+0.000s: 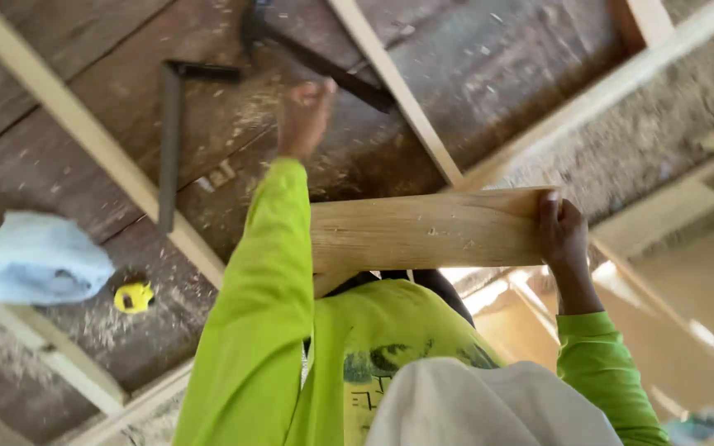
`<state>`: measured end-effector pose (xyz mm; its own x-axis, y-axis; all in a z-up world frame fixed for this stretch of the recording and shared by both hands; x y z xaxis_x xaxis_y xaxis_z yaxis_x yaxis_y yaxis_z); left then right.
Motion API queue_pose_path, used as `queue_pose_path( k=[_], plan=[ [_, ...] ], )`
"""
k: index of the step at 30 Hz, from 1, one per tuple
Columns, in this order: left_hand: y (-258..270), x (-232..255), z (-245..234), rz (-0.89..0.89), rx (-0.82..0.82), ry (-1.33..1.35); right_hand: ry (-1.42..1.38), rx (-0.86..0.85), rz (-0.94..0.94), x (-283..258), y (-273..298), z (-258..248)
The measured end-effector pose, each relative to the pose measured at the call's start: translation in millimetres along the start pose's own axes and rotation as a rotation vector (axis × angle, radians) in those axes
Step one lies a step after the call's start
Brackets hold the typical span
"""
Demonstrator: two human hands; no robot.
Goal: Measuring, planing, and nailing wooden boards to assemble a frame.
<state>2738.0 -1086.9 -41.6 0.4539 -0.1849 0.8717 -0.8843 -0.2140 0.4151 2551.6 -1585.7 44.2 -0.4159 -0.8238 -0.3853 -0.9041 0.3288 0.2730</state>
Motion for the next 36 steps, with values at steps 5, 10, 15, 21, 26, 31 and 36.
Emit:
queue_pose_path(
  k=[5,10,15,21,26,31,36],
  plan=[
    [157,9,-18,0.434,0.122,-0.427,-0.028,-0.167,-0.265,-114,-53,44],
    [166,-5,-24,0.108,-0.022,-0.562,0.032,-0.196,-0.409,-168,-83,75],
    [168,-26,-47,-0.167,-0.182,-0.541,0.222,-0.099,-0.555,-167,-89,106],
    [168,-54,-58,0.084,0.061,-0.464,0.310,0.043,-0.799,-196,-53,100],
    [172,-52,-58,-0.048,-0.109,-0.564,0.049,-0.138,-0.446,-158,-65,110],
    [180,-45,-55,0.079,-0.041,-0.460,0.018,-0.114,-0.452,-142,-70,97],
    [181,-57,-48,0.296,-0.044,-0.580,0.000,-0.200,-0.445,-167,-68,94]
  ],
)
Point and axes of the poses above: each hand's wrist, its own y-axis away from the middle knuckle, its own z-axis out of the palm, x = y × z, the point moved 8 cm from there along -y, towards the middle knuckle, and after that the axes turned 11 degrees about y, right-handed, at the moved point
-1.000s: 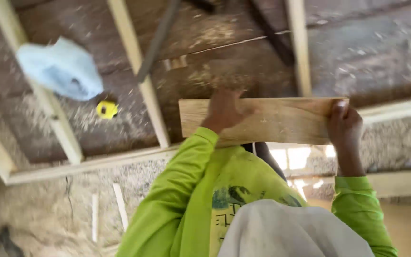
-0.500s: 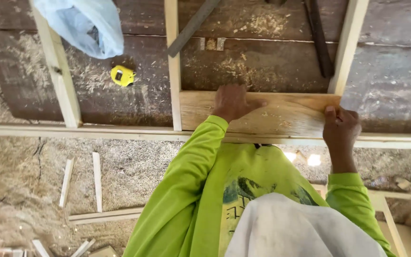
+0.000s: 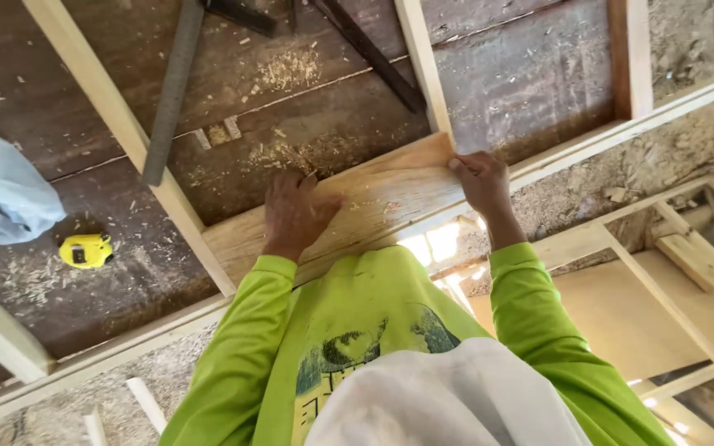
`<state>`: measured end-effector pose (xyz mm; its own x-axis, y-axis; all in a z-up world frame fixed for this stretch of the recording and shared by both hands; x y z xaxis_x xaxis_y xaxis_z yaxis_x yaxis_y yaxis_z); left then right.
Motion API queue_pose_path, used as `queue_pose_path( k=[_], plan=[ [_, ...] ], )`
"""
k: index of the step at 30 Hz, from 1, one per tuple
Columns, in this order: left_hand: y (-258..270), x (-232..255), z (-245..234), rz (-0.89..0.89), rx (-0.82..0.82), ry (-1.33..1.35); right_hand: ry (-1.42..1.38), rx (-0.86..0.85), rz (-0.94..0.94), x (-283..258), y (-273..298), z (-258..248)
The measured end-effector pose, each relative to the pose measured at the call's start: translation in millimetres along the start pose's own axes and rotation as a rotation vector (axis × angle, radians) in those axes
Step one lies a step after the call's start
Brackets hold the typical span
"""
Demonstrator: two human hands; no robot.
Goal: Measuring, planing, and nailing wooden boards to assemble a frame.
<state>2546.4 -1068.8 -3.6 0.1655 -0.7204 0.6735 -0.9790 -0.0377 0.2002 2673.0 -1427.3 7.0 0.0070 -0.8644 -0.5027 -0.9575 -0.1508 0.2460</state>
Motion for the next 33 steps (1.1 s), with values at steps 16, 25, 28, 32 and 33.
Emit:
queue_pose_path(
  k=[16,25,28,32,33],
  plan=[
    [-22,-22,9,-0.422,-0.199,-0.035,-0.026,-0.007,-0.227,20,-6,20],
    [-30,9,2,-0.336,-0.310,0.145,0.225,-0.122,0.023,-10,-22,-18],
    [-19,-7,3,-0.350,-0.265,0.082,0.289,0.228,-0.243,-112,-47,-25],
    [-25,2,4,-0.265,-0.233,0.076,0.103,0.151,-0.183,-189,-114,25],
    [-24,0,4,-0.302,-0.257,0.070,0.162,0.226,-0.335,-196,-134,42]
  ],
)
Point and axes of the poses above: each hand's wrist, its own y-axis away from the middle knuckle, its own z-axis out of the palm, x = y × z, the point moved 8 cm from there along -y, towards the middle knuckle, and after that the axes turned 11 degrees about y, right-handed, at the moved point
